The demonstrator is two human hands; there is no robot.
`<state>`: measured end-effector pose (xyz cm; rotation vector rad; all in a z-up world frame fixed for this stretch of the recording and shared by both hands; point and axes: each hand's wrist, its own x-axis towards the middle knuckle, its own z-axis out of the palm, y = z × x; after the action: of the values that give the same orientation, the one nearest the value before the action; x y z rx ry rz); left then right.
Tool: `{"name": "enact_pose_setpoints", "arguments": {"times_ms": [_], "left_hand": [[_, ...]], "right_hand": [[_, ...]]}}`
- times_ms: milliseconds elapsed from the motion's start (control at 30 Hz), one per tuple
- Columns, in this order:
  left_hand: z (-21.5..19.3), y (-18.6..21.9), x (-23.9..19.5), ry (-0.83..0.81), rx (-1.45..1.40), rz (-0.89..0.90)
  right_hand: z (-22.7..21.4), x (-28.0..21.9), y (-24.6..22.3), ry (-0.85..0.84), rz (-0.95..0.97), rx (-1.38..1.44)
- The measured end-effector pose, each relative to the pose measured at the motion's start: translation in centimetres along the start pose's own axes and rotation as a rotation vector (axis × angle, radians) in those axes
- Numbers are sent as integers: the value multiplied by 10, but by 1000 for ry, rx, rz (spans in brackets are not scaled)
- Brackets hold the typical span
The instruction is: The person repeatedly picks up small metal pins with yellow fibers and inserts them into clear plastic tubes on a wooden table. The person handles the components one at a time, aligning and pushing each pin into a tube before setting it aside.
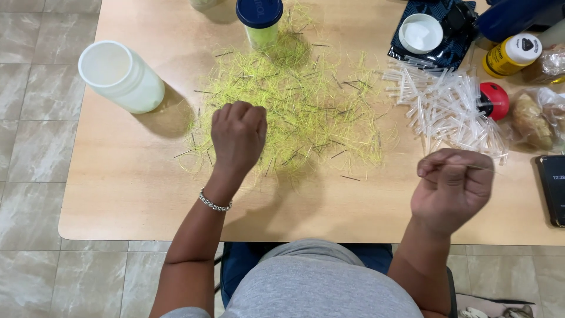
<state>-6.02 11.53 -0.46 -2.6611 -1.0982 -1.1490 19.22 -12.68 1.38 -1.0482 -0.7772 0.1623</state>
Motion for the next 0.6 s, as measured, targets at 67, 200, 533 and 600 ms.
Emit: {"name": "enact_pose_setpoints", "arguments": {"times_ms": [67,200,533,600], "left_hand": [[4,-13,-2,-1,39,-14],[9,-36,-5,7,148,-46],[24,-86,-11,46,282,-88],[27,-96,-14,18,326,-116]], "right_hand": [[-6,3,-5,66,39,35],[-30,10,-17,146,142,273],[-163,16,11,94,192,696],[-191,18,17,340,202,700]]}}
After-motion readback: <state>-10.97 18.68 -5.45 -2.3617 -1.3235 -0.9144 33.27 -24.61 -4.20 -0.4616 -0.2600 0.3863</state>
